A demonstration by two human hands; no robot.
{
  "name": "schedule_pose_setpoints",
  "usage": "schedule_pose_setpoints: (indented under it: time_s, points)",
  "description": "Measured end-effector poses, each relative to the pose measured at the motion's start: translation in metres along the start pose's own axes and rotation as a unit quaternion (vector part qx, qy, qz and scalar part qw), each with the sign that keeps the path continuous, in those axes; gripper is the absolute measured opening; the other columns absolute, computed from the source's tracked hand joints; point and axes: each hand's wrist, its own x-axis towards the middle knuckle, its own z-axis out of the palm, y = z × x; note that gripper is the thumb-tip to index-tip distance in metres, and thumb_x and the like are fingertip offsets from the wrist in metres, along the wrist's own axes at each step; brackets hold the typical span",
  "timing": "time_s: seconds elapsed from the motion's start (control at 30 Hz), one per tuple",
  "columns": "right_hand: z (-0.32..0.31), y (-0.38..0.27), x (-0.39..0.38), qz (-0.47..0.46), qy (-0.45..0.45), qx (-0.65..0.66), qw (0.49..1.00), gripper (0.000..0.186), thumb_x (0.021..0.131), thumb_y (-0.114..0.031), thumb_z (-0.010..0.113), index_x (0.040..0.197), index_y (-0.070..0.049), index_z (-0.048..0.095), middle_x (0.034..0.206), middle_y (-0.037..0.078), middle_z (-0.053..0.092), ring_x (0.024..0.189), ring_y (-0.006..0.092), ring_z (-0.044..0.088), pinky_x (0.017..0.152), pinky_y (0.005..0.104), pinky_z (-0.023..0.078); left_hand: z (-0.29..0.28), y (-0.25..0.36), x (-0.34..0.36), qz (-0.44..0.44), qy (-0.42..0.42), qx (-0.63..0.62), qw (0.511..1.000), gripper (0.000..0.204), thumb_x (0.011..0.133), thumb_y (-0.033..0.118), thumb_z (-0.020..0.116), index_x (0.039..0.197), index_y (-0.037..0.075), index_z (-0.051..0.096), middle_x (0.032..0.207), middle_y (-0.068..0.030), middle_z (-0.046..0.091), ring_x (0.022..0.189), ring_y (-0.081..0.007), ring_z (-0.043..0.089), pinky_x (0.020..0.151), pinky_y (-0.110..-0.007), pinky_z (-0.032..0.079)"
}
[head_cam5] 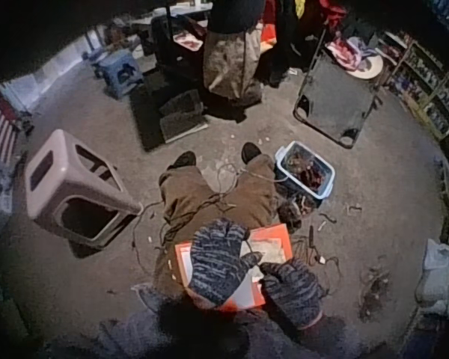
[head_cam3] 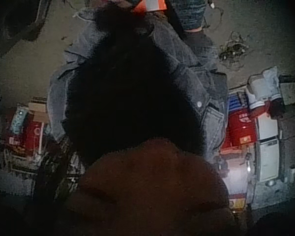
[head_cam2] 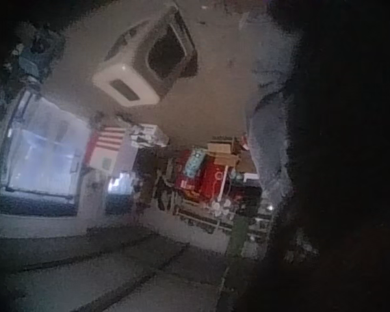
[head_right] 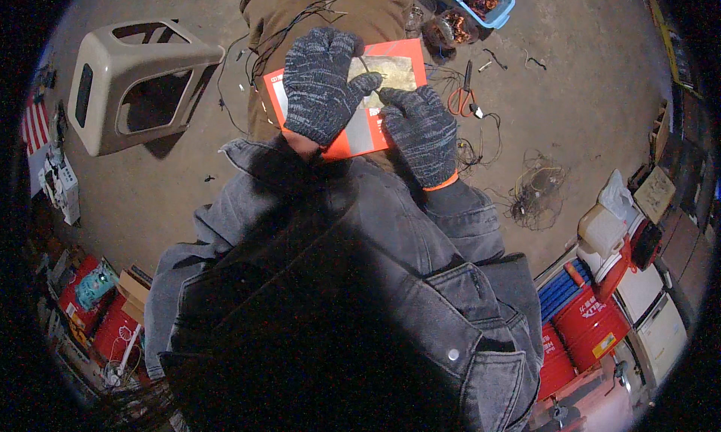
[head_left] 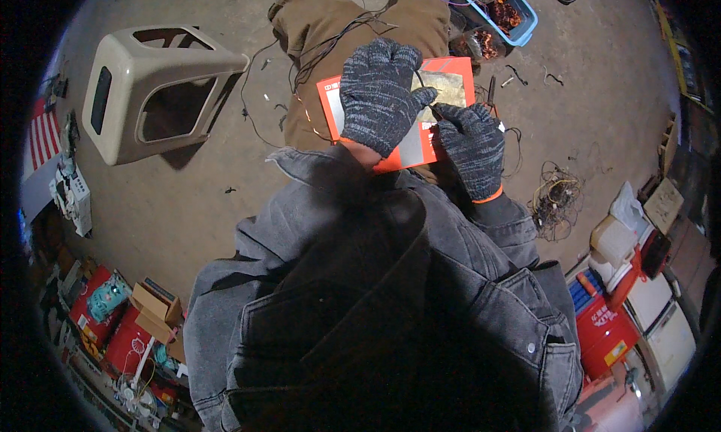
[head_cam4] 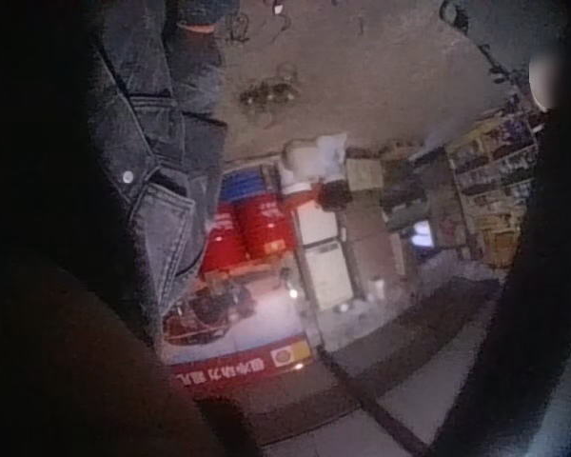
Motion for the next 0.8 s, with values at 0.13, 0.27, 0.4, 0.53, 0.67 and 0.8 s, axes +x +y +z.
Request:
schedule_pose_setpoints:
  time_s: [0.13, 0.27, 0.4, 0.53, 0.67, 0.8]
  points:
    - [0.0012, 0.0011, -0.0006, -0.003, 0.002, 0.013, 1.000, 0.024, 0.077, -0.007, 0.069, 0.101, -0.008, 0.068, 0.089, 0.012, 0.062, 0.082, 0.0297, 0.062, 0.071, 0.0382, 0.052, 0.0002, -0.0010, 0.0005, 0.004, -0.001, -0.007, 1.000, 0.044, 0.071, 0.038, 0.075, 0.105, 0.011, 0.063, 0.102, -0.0124, 0.061, 0.105, -0.0321, 0.054, 0.092, -0.046, 0.039]
    - [0.0010, 0.0014, -0.0002, -0.011, -0.002, 0.004, 1.000, 0.025, 0.076, -0.008, 0.069, 0.101, -0.009, 0.068, 0.089, 0.011, 0.062, 0.082, 0.0298, 0.062, 0.070, 0.0384, 0.051, -0.0003, -0.0005, 0.0010, 0.008, 0.010, -0.002, 1.000, 0.044, 0.070, 0.037, 0.075, 0.103, 0.011, 0.063, 0.101, -0.0117, 0.061, 0.104, -0.0316, 0.054, 0.091, -0.046, 0.039]
    - [0.0010, 0.0000, -0.0002, -0.011, -0.004, -0.013, 1.000, 0.026, 0.076, -0.008, 0.070, 0.102, -0.010, 0.069, 0.088, 0.011, 0.062, 0.081, 0.0298, 0.062, 0.069, 0.0389, 0.051, -0.0013, -0.0001, 0.0008, 0.005, 0.007, 0.000, 1.000, 0.043, 0.070, 0.037, 0.075, 0.102, 0.011, 0.063, 0.101, -0.0109, 0.060, 0.103, -0.0310, 0.054, 0.089, -0.045, 0.039]
    - [0.0014, -0.0006, -0.0012, -0.038, -0.012, -0.047, 0.998, 0.028, 0.075, -0.008, 0.071, 0.103, -0.010, 0.069, 0.088, 0.011, 0.062, 0.080, 0.0300, 0.062, 0.068, 0.0395, 0.051, -0.0001, -0.0009, 0.0007, 0.005, 0.003, -0.002, 1.000, 0.043, 0.071, 0.038, 0.075, 0.103, 0.011, 0.063, 0.101, -0.0110, 0.060, 0.103, -0.0309, 0.054, 0.089, -0.045, 0.039]
    - [0.0030, 0.0004, -0.0016, -0.022, 0.007, -0.032, 0.999, 0.029, 0.074, -0.008, 0.071, 0.103, -0.011, 0.069, 0.088, 0.011, 0.063, 0.079, 0.0300, 0.062, 0.068, 0.0397, 0.051, 0.0020, -0.0018, -0.0002, 0.009, 0.013, 0.020, 1.000, 0.045, 0.072, 0.039, 0.074, 0.105, 0.011, 0.062, 0.101, -0.0111, 0.060, 0.103, -0.0309, 0.054, 0.090, -0.045, 0.039]
    - [0.0034, 0.0006, -0.0019, -0.012, 0.010, -0.027, 1.000, 0.029, 0.074, -0.008, 0.071, 0.103, -0.011, 0.070, 0.087, 0.011, 0.063, 0.079, 0.0296, 0.063, 0.068, 0.0396, 0.051, 0.0026, -0.0023, -0.0012, 0.016, 0.015, 0.010, 1.000, 0.045, 0.072, 0.039, 0.073, 0.106, 0.011, 0.062, 0.104, -0.0111, 0.060, 0.105, -0.0311, 0.053, 0.092, -0.046, 0.038]
